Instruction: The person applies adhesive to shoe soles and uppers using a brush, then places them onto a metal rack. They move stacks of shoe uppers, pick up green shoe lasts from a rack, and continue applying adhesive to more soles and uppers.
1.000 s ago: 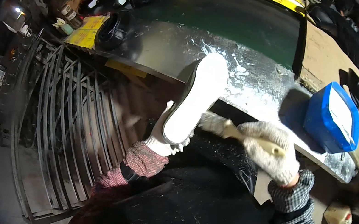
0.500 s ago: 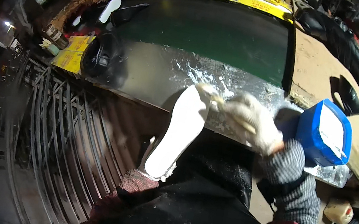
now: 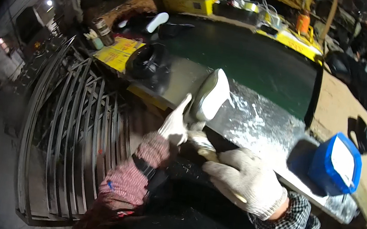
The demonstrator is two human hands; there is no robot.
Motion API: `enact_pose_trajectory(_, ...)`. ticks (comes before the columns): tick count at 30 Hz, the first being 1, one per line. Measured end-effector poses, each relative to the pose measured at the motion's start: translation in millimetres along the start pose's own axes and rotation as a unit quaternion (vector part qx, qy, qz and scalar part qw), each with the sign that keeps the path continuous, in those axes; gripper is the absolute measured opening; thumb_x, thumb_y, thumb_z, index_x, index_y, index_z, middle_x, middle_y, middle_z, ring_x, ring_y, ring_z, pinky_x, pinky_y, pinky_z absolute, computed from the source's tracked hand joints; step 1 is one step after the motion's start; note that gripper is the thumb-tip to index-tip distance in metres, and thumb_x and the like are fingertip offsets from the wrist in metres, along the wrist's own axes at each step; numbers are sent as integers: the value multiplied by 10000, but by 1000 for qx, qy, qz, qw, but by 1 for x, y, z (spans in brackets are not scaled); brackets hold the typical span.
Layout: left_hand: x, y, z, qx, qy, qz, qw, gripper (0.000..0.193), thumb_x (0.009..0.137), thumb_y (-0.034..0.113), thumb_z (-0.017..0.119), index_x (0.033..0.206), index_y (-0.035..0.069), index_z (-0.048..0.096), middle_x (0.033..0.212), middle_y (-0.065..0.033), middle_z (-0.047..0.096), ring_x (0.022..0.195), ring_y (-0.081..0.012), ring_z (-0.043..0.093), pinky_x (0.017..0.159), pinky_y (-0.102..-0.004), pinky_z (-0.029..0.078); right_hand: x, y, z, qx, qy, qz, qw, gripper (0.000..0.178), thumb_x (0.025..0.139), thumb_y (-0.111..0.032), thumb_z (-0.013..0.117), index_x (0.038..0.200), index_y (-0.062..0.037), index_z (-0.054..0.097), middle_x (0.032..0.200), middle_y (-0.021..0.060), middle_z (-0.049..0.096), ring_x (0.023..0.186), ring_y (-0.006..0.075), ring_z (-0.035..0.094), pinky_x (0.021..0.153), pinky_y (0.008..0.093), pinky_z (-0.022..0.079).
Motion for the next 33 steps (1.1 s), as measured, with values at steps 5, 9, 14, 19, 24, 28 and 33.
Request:
enact_pose_trajectory(5, 90, 37, 11, -220, 112, 97, 964, 327, 985, 182, 541, 1123, -114, 536, 1075, -209, 613, 992, -285, 632, 876, -340, 568, -13, 41, 15, -3, 11, 117, 993, 299, 707, -34, 761, 996, -66, 691, 821, 108, 625, 705, 284, 624, 583, 364, 490)
enact_pose_trajectory(9, 86, 109, 2, -207, 249, 49, 945, 209, 974, 135, 555, 1122, -11, 577, 1040, -134, 638, 867, -212, 660, 821, -373, 581, 1, 98, 27, 18, 20, 259, 966, 282, 713, -56, 740, 989, -38, 683, 845, 141, 635, 774, 323, 636, 667, 367, 509)
enact_pose_trajectory(14, 5, 257, -86, 383, 345, 320, 795, 205, 923, -18, 546, 1120, -33, 602, 1091, -141, 641, 941, -233, 653, 833, -362, 542, 35, 164, 7, 144, 140, 361, 911, 181, 872, -63, 612, 1033, 15, 585, 933, 69, 579, 790, 143, 536, 728, 286, 456)
enact_pose_trajectory(19, -138, 362, -172, 671, 615, 219, 352, 368, 844, 29, 660, 1205, -10, 599, 1252, -212, 576, 1051, -310, 630, 881, -361, 508, 158, 221, 2, 109, 31, 241, 964, 329, 917, -125, 632, 1201, 9, 534, 1054, 70, 589, 891, 138, 555, 797, 272, 471)
enact_pose_trajectory(24, -270, 391, -200, 749, 574, -108, 313, 218, 889, 204, 633, 1036, 47, 602, 823, -167, 631, 728, -341, 630, 615, -418, 506, 338, 173, 90, 180, -28, 136, 974, 323, 943, -240, 633, 1178, -34, 549, 1019, 45, 588, 769, 92, 555, 642, 225, 467)
enact_pose_trajectory(28, -311, 392, -192, 669, 587, -171, 423, 197, 891, 238, 622, 830, 69, 541, 689, -142, 591, 630, -321, 609, 528, -425, 479, 476, 76, 206, 337, -14, 95, 937, 200, 975, -74, 458, 1134, -9, 561, 836, 28, 578, 682, 89, 531, 598, 201, 414)
enact_pose_trajectory(33, -369, 392, -181, 591, 626, -219, 459, 249, 859, 326, 652, 848, 80, 615, 679, -135, 622, 622, -322, 628, 545, -408, 487, 628, 62, 345, 25, -19, -123, 992, 401, 951, -327, 583, 1223, -45, 499, 1003, 118, 630, 930, 214, 606, 825, 312, 479)
Point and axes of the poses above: each hand's wrist, its own x-axis towards the middle knuckle, its own z-axis out of the palm, y = z × x, the point moved 2 cm from there along x, towards the middle knuckle
